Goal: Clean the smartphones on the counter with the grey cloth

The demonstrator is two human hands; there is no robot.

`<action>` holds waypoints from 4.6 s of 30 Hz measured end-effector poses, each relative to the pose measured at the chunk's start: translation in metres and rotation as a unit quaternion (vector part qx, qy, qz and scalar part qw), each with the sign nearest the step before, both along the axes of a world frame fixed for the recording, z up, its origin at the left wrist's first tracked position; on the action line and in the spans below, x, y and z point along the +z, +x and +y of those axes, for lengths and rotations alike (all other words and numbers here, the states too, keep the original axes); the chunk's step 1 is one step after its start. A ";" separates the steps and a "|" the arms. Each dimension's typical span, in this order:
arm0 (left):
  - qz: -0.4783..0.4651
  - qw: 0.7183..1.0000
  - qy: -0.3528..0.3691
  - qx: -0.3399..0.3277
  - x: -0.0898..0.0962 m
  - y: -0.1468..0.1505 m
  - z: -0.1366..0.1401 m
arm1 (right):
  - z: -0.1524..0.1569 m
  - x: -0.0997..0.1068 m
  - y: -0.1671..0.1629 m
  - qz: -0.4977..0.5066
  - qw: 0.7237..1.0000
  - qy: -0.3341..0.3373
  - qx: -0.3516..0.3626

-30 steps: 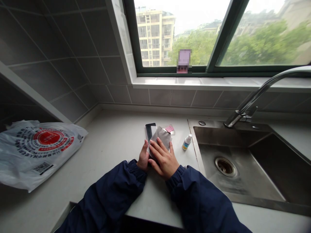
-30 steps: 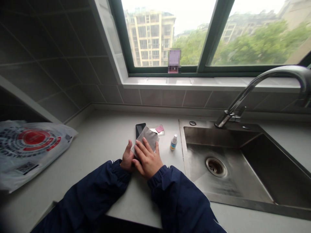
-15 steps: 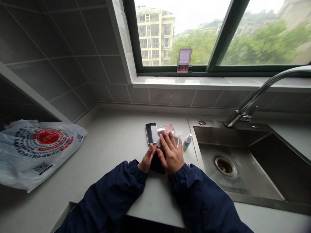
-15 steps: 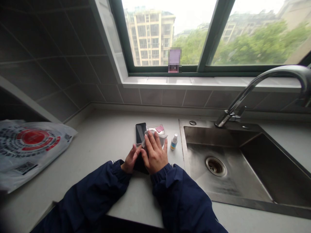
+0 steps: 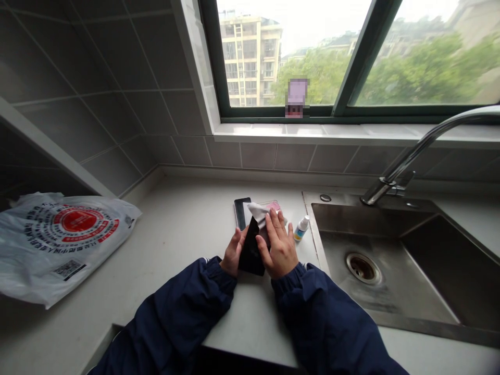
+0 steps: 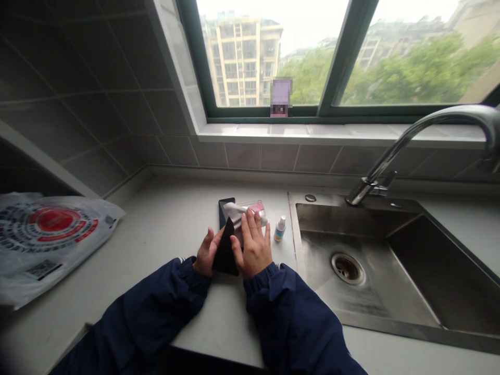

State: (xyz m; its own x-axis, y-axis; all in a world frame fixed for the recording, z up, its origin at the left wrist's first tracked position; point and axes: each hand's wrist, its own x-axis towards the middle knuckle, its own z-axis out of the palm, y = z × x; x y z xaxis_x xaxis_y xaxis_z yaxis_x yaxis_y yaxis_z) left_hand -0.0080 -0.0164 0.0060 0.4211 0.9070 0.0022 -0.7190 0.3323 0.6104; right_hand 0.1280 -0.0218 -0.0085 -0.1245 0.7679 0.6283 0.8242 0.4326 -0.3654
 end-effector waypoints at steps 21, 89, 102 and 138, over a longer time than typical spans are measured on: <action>-0.061 0.990 -0.099 0.079 0.005 -0.015 0.016 | -0.012 -0.003 -0.013 -0.063 0.991 -0.038 0.108; -0.053 0.992 -0.110 0.029 0.015 -0.019 0.009 | -0.010 -0.009 -0.012 -0.043 0.976 0.087 0.197; -0.066 0.992 -0.084 0.063 0.008 -0.022 0.013 | -0.016 0.003 -0.011 0.119 0.962 0.125 0.211; 0.003 0.992 -0.011 0.124 -0.002 -0.023 0.025 | 0.005 0.008 -0.014 0.741 0.558 -0.346 0.143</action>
